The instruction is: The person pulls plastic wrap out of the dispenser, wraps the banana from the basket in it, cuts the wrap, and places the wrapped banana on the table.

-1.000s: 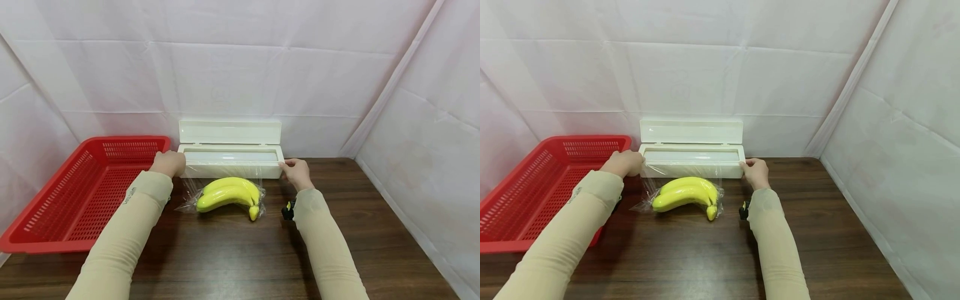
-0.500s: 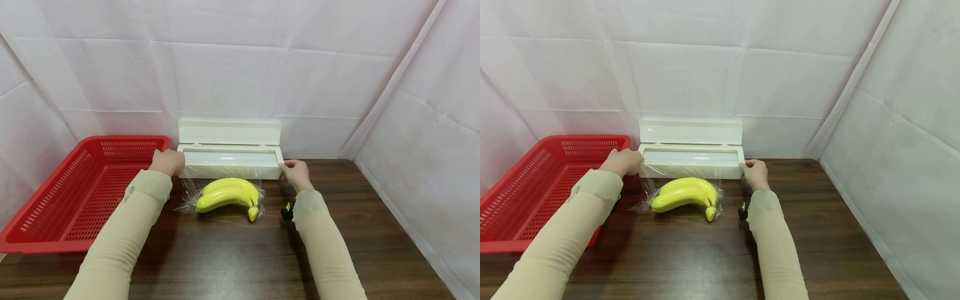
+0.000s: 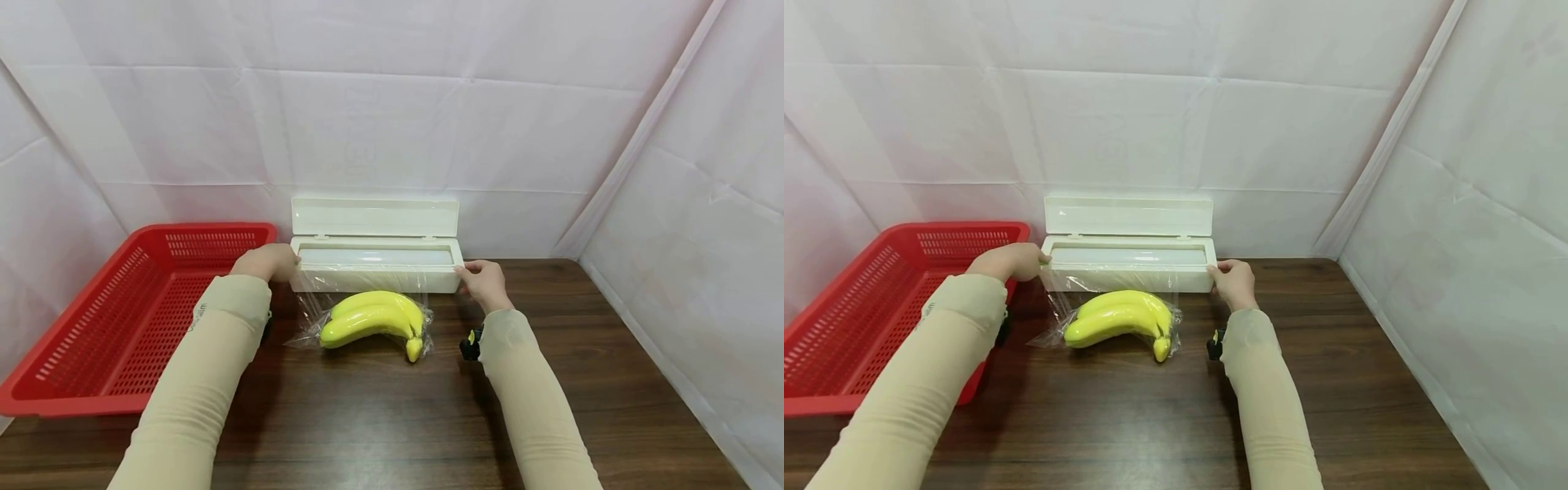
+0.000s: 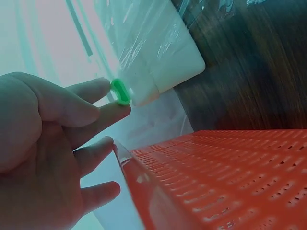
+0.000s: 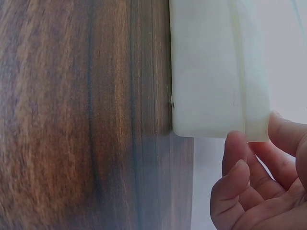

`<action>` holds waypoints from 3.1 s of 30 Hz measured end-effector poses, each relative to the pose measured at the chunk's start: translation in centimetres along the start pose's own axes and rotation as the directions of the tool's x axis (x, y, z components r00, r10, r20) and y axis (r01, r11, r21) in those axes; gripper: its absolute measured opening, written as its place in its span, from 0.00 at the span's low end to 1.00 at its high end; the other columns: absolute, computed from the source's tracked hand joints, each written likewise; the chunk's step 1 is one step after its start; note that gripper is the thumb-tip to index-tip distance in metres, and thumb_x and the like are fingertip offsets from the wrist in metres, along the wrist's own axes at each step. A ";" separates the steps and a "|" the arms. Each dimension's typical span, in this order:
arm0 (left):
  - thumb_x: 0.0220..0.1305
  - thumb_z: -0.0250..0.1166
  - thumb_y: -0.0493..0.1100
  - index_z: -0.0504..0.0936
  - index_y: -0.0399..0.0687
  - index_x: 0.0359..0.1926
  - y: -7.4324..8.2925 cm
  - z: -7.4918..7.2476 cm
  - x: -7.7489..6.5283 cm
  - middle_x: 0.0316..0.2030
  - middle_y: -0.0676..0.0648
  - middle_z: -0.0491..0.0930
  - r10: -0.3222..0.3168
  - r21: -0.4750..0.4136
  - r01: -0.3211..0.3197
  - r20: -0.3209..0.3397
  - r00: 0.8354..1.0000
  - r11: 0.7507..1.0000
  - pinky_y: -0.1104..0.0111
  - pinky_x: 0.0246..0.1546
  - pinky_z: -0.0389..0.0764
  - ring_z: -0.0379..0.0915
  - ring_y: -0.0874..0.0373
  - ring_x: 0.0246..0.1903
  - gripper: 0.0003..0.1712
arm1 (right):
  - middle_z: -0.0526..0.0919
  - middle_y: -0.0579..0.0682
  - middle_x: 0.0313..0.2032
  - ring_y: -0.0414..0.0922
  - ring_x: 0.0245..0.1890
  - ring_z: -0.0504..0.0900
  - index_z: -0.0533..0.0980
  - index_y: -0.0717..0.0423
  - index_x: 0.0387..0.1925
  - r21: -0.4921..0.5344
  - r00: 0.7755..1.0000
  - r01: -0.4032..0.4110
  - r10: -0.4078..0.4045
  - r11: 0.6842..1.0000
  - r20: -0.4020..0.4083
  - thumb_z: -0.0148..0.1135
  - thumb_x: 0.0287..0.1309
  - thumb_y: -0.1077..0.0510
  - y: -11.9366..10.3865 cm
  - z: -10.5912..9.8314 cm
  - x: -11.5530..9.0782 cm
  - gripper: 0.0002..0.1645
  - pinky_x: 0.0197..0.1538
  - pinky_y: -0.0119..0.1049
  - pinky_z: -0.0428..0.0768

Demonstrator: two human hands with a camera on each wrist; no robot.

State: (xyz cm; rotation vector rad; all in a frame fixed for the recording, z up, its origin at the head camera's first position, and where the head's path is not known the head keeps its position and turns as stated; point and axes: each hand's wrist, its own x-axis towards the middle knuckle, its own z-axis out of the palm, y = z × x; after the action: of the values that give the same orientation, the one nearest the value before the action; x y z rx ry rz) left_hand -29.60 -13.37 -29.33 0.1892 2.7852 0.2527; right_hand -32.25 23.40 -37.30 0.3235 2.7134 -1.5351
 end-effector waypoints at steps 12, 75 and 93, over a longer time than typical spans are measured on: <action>0.63 0.45 0.35 0.77 0.37 0.54 -0.5 -1.0 -0.6 0.48 0.37 0.75 0.053 -0.088 -0.052 0.015 0.998 0.995 0.60 0.47 0.71 0.66 0.52 0.40 0.22 | 0.78 0.63 0.51 0.54 0.37 0.84 0.72 0.61 0.57 0.001 1.000 0.004 -0.004 1.000 0.007 0.55 0.64 0.50 -0.1 0.1 0.1 0.25 0.34 0.43 0.79; 0.61 0.51 0.30 0.81 0.32 0.44 0.9 2.9 1.5 0.43 0.33 0.76 0.061 0.222 0.019 -0.345 0.937 0.975 0.47 0.46 0.75 0.74 0.39 0.44 0.14 | 0.74 0.56 0.58 0.55 0.60 0.71 0.75 0.54 0.56 -0.389 0.935 0.350 -0.344 0.852 0.088 0.52 0.67 0.51 -2.7 2.3 -1.0 0.21 0.49 0.51 0.76; 0.62 0.52 0.32 0.81 0.34 0.46 1.5 3.1 1.8 0.44 0.34 0.75 0.069 0.199 0.004 -0.359 0.931 0.980 0.48 0.47 0.74 0.73 0.39 0.45 0.15 | 0.67 0.57 0.61 0.56 0.59 0.71 0.78 0.52 0.53 -0.477 0.893 0.450 -0.382 0.755 0.239 0.55 0.65 0.51 -3.6 3.5 -1.1 0.18 0.54 0.50 0.74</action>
State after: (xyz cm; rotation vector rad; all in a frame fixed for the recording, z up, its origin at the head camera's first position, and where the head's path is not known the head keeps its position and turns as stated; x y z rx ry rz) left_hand -30.07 -11.15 -32.44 0.2598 3.1804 0.0169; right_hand -32.18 18.46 -35.95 -0.4085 3.0738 -0.7377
